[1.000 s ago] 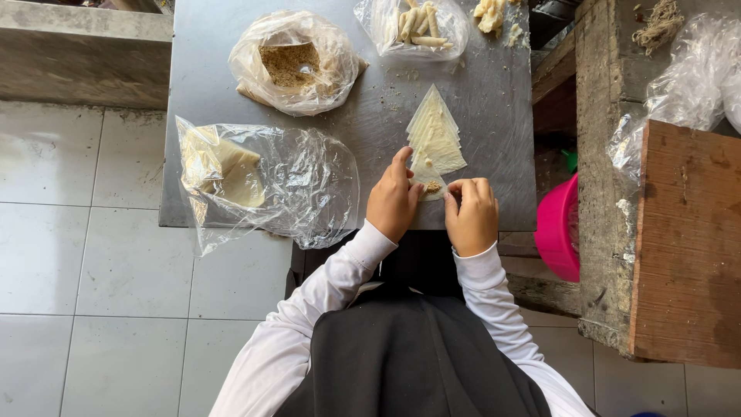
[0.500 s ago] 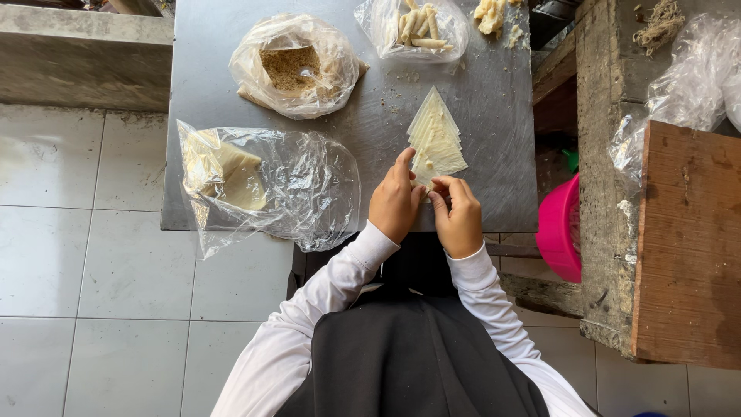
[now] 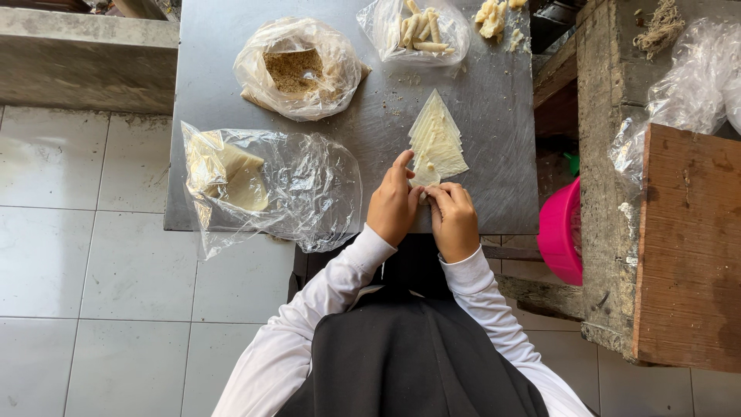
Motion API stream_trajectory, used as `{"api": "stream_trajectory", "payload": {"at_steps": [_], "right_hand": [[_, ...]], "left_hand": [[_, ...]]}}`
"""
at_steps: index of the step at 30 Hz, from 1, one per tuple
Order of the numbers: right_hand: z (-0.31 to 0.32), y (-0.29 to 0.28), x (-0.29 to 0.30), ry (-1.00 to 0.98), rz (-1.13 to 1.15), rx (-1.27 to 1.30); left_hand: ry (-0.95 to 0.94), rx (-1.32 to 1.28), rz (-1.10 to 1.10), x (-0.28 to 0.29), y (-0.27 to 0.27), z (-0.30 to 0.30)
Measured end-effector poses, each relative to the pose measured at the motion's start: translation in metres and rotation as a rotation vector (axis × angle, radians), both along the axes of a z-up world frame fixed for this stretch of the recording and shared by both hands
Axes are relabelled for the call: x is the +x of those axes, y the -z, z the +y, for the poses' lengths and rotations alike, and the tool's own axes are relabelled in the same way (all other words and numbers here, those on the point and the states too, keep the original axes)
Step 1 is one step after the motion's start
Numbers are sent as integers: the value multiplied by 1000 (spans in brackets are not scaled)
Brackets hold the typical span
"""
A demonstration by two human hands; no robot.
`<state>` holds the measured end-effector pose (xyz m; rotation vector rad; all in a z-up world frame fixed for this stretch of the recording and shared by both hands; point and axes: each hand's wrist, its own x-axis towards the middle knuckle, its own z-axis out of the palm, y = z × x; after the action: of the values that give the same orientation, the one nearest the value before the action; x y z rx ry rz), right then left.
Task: The person prepares dumplings by hand, taking triangular dough sheets from a stack and filling them with a mixture using a small stick before folding them into shapes.
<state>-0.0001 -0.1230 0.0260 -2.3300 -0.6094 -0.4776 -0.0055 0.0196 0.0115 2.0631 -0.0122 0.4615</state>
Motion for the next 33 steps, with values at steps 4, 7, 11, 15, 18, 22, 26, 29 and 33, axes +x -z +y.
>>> {"api": "stream_trajectory", "payload": {"at_steps": [4,7,11,15,18,22,26,29,33], "right_hand": [[-12,-2,8,-104,60,-2],[-21,-9,18,-215,187,26],[-30,-23,27,-316,317,16],[-30,-22,27,-304,347,14],[-25,-12,29,-260,220,36],[-24,-7,39,-256,217,22],[-20,-15,58,-243,312,-81],[-17,-24,70,-234,415,-209],[-21,-20,72,-255,195,-277]], "left_hand": [[175,77,-126,-7,1,12],[259,198,-198,-8,1,16],[232,255,-182,-6,-1,12],[179,269,-130,-2,1,11],[126,222,-127,-1,0,9],[155,216,-63,3,-4,11],[119,74,79,14,-8,12],[126,60,13,22,-7,16],[136,191,1,18,1,18]]}}
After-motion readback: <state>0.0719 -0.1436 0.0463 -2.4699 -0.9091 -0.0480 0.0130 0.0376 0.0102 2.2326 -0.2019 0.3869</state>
